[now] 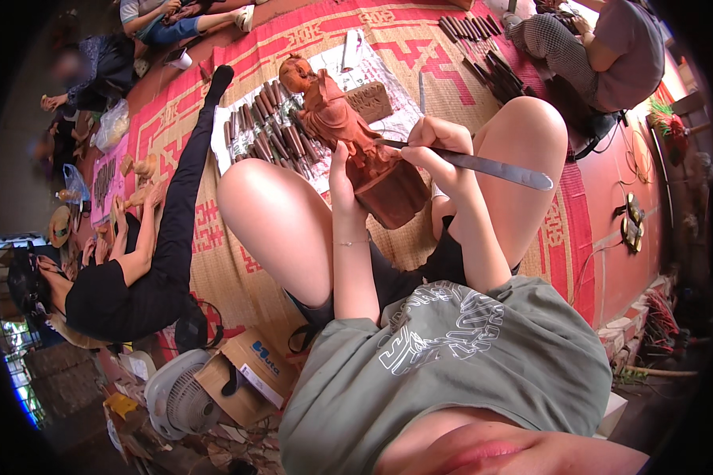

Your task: The person carves a reddish-brown wooden figurine using a chisel held in the right hand while supporting the piece with the left hand. The person rotates the figurine to work on different sides and continues refining details throughout the clip.

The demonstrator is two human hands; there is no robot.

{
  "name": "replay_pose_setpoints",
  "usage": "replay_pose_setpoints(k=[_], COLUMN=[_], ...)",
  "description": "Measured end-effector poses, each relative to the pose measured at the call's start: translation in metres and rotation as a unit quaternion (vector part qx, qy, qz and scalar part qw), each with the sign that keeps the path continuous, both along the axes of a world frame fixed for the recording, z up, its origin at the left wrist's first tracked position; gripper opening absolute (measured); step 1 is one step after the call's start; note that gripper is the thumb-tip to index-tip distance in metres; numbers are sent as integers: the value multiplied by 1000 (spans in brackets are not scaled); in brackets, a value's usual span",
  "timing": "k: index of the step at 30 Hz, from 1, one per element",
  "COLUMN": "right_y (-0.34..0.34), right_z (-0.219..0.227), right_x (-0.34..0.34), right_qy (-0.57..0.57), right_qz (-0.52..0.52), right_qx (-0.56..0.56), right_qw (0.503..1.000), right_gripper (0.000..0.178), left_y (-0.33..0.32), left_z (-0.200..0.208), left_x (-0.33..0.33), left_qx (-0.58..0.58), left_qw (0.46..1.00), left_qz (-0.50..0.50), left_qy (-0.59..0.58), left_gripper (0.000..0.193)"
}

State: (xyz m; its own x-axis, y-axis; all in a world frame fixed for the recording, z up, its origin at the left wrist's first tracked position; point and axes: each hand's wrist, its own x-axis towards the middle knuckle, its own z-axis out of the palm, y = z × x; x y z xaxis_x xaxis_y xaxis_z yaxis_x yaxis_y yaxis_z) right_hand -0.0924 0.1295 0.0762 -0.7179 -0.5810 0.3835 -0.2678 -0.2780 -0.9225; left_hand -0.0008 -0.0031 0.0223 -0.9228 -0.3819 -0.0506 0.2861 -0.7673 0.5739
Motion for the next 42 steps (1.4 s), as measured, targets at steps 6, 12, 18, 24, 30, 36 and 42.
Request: replay_pose_setpoints(k=[6, 12, 18, 24, 30, 36, 42], right_y=[-15, 6, -15, -2, -17, -1, -13], right_z=[3, 6, 12, 10, 8, 2, 3], right_x=[-3, -4, -1, -1, -1, -3, 1], right_qy=[125, 130, 175, 177, 182, 166, 150], right_qz=[-55, -20, -66, -43, -80, -54, -65], right_qx=[29, 111, 48, 103, 34, 92, 50], right_qw=[990, 985, 981, 978, 980, 980, 985], right_gripper=[14, 18, 19, 19, 20, 19, 20], left_y=[7, 1, 4, -3, 6, 2, 1], left_z=[9, -4, 6, -10, 2, -4, 2], left_x=[-1, 1, -3, -3, -3, -4, -2], left_qx=[-23, -3, 27, 30, 8, 2, 27], left_qw=[999, 1000, 1000, 1000, 1000, 1000, 999], left_qz=[9, 6, -2, -2, 10, 13, 3], left_qy=[-28, -16, -12, -3, -26, -26, -19], left_gripper=[53, 53, 52, 50, 48, 50, 55])
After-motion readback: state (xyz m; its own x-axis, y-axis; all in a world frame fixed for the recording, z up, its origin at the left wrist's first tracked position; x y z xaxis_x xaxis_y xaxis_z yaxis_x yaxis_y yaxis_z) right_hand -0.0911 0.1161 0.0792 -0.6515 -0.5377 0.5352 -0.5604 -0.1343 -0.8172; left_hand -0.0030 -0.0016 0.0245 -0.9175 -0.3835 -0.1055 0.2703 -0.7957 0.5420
